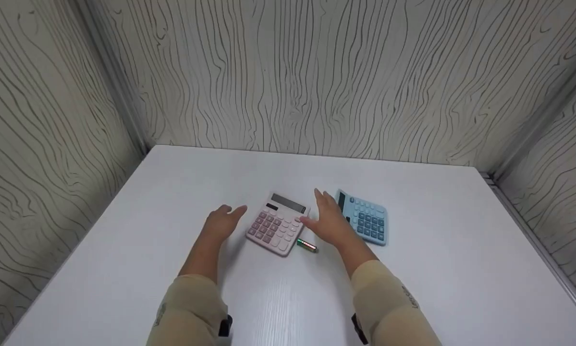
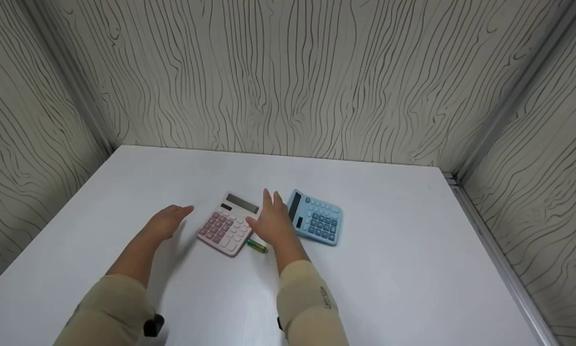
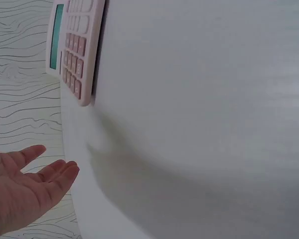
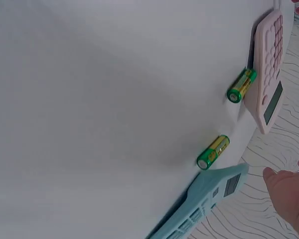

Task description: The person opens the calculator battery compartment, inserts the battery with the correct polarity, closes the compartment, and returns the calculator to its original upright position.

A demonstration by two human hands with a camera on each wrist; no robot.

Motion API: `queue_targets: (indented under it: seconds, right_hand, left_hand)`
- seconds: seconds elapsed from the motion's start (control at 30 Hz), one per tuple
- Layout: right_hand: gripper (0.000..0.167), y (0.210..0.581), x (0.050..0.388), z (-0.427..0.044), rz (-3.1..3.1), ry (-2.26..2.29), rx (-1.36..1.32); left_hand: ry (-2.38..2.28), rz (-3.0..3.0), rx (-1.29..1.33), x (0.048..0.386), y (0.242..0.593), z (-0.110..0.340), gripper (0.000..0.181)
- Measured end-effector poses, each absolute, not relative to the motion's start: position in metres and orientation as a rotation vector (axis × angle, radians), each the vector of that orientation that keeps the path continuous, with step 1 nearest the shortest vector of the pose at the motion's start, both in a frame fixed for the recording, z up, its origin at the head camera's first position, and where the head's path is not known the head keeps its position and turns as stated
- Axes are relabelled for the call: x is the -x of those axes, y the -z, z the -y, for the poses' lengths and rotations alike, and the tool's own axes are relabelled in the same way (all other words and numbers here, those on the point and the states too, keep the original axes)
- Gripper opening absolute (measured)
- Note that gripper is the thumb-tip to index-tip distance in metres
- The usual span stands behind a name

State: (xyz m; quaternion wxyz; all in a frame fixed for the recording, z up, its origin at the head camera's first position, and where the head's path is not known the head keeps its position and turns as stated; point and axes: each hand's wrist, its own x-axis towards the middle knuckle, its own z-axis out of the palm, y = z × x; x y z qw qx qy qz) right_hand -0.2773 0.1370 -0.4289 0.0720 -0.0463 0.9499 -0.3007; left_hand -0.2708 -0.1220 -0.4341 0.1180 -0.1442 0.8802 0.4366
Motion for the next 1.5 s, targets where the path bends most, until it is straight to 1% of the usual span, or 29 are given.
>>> queue_targets:
  seconds: [0.2, 0.33, 0.53, 0.7, 0.9, 1.03, 1.33, 1.5]
  right_hand:
    - [0.082, 0.432, 0.278, -0.118, -2.840, 0.943, 0.072]
    - [0.079, 0.434, 0.278, -0.110, -2.821, 0.933, 0.022]
    - [0.078, 0.439, 0.280, -0.109, -2.780, 0.957, -0.045]
    - [0.076, 0.440, 0.282, -0.110, -2.758, 0.976, -0.036]
    - [0.068, 0.440, 0.283, -0.108, -2.754, 0.948, 0.002]
    - [0.065, 0.440, 0.284, -0.107, -2.758, 0.935, 0.019]
    - [0.067, 0.442, 0.287, -0.107, -2.730, 1.021, 0.014]
    - [0.068, 0.444, 0.288, -0.107, -2.700, 1.036, 0.000]
  left_hand:
    - [-1.297, -2.572, 0.441, 0.270, 0.447, 0.107, 0.069]
    - [-1.330, -2.558, 0.472, 0.269, 0.451, 0.101, 0.064]
    - [-1.375, -2.528, 0.509, 0.267, 0.455, 0.095, 0.057]
    - [-1.431, -2.489, 0.508, 0.268, 0.455, 0.092, 0.050]
    - [-1.486, -2.462, 0.527, 0.270, 0.454, 0.091, 0.047]
    - [-1.497, -2.473, 0.541, 0.271, 0.455, 0.092, 0.047]
    - [-1.451, -2.487, 0.545, 0.273, 0.453, 0.096, 0.050]
    - [-1.476, -2.463, 0.546, 0.275, 0.454, 0.098, 0.044]
